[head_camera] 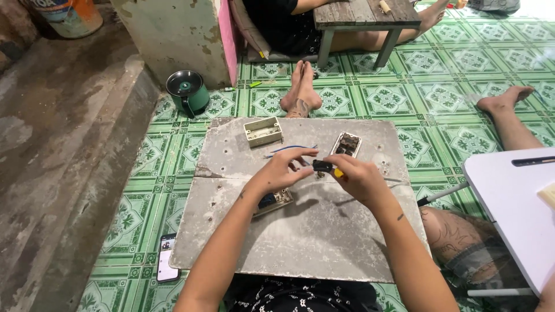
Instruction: Unscrewing wires from an electrical switch component using manual screwdrivers on a makeshift workbench.
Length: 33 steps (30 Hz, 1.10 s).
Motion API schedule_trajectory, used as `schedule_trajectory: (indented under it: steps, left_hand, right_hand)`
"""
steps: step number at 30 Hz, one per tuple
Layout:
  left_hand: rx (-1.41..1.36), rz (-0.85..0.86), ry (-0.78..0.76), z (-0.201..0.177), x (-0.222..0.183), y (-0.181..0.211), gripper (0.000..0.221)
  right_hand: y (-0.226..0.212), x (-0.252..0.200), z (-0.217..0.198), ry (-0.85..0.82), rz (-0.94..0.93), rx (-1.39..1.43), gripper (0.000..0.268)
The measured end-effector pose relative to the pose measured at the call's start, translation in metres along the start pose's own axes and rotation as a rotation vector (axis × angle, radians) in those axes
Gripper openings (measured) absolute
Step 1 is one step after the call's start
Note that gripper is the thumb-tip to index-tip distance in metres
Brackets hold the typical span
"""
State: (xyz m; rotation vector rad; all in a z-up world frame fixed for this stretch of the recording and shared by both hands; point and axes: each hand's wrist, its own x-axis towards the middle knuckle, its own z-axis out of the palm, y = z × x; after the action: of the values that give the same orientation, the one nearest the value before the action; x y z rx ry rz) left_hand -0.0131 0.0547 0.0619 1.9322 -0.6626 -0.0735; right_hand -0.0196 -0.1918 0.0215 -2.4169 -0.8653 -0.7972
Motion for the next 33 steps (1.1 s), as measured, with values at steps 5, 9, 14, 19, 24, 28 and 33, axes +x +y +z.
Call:
schedule_trajectory:
  steps: [5,9,14,19,24,28,33]
  left_hand:
    - [0.02,0.036,-0.071,0.001,0.001,-0.013,0.044]
    - [0.077,-0.087,-0.091,-0.003,0.002,-0.036,0.03]
    - [0.022,-0.098,-0.027,-0.014,0.0,-0.022,0.026]
    - [0.037,-0.025,0.016,-0.014,-0.001,-0.038,0.024]
    - [0.234,-0.311,-0.067,-0.012,-0.002,-0.044,0.022]
    - [0.257,-0.379,-0.096,-0.015,-0.002,-0.042,0.026]
    - [0.238,-0.431,-0.052,-0.024,0.0,-0.036,0.029]
  right_hand:
    - [0.008,-0.006,0.023,-0.045,-0.124,-0.032,0.032]
    - [-0.008,0.001,0.017,-0.085,-0.127,-0.084,0.028]
    - [0.007,-0.006,0.022,-0.104,-0.055,-0.036,0.031]
    - [0.002,-0.002,0.011,-0.074,0.04,-0.072,0.027]
    - [0.001,-0.001,0.007,-0.067,0.056,-0.041,0.02]
    - [-0.005,0.003,0.002,-0.066,0.055,-0.013,0.018]
    - [0.0,0.002,0.003,-0.093,0.07,-0.001,0.016]
